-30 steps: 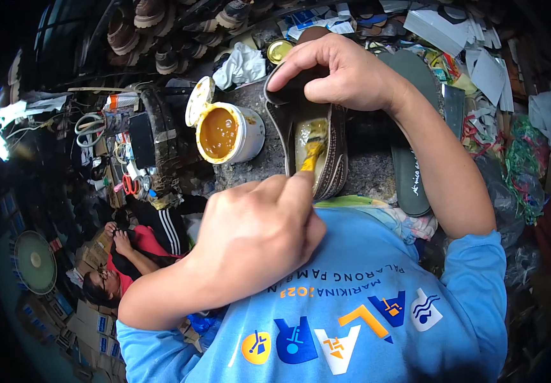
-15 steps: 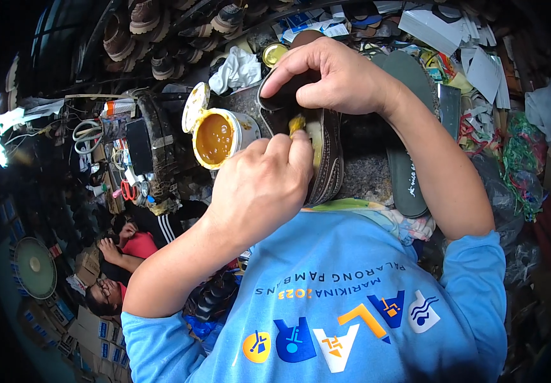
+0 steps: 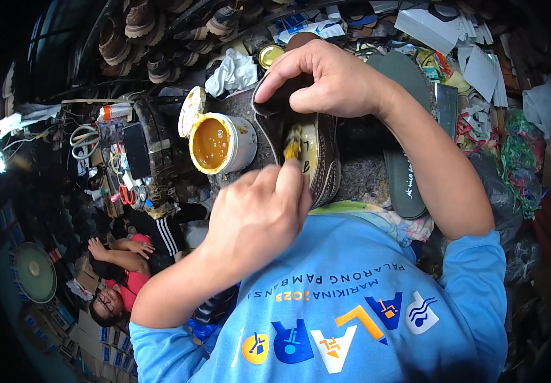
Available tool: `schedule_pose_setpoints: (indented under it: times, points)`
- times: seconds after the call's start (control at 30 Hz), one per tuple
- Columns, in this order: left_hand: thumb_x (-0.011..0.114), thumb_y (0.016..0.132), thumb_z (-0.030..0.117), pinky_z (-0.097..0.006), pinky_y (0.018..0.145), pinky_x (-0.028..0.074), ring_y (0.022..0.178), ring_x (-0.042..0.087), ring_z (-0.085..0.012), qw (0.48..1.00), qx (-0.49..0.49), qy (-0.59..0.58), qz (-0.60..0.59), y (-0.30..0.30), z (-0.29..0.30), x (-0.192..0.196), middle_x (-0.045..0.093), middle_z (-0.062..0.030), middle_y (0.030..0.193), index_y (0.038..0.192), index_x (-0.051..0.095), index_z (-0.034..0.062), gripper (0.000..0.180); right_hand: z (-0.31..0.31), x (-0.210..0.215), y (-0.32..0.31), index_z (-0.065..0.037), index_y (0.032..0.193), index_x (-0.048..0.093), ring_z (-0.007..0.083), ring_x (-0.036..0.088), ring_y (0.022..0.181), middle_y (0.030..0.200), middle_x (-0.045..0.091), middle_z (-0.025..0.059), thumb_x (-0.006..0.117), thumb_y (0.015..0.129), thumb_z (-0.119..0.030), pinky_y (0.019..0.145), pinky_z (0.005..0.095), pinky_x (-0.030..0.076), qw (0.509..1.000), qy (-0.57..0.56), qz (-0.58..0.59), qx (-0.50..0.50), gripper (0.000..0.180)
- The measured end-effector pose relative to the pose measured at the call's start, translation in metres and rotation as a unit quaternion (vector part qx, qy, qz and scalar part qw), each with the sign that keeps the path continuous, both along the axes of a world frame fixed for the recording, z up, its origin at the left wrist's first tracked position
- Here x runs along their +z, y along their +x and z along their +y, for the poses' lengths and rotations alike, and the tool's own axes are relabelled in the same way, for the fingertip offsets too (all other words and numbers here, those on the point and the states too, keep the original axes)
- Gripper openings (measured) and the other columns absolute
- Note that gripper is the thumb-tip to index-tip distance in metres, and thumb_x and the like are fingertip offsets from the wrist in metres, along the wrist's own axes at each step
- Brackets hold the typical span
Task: Applying adhesive to the interior of a shoe and inserting a lining component.
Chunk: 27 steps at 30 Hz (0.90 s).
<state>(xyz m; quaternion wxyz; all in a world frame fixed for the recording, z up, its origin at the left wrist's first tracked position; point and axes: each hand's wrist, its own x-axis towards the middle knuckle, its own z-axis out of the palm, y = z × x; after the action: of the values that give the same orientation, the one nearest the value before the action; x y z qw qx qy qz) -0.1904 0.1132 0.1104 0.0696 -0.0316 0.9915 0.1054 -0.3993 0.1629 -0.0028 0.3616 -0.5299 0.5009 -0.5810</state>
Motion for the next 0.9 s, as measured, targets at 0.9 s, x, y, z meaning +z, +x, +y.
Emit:
schedule_pose_setpoints:
  times: [0.9]
  points:
    - [0.053, 0.103, 0.027, -0.026, 0.063, 0.044, 0.064, 0.04, -0.0104, 0.786, 0.183, 0.438, 0.398, 0.105, -0.068, 0.078, 0.047, -0.0052, 0.078, 0.123, 0.055, -0.0023, 0.035, 0.01, 0.018, -0.014, 0.001, 0.1, 0.079, 0.0191, 0.066, 0.099, 0.102, 0.075, 0.0106, 0.054, 0.069, -0.001, 0.097, 0.031, 0.049, 0.998, 0.025, -0.05, 0.038, 0.039]
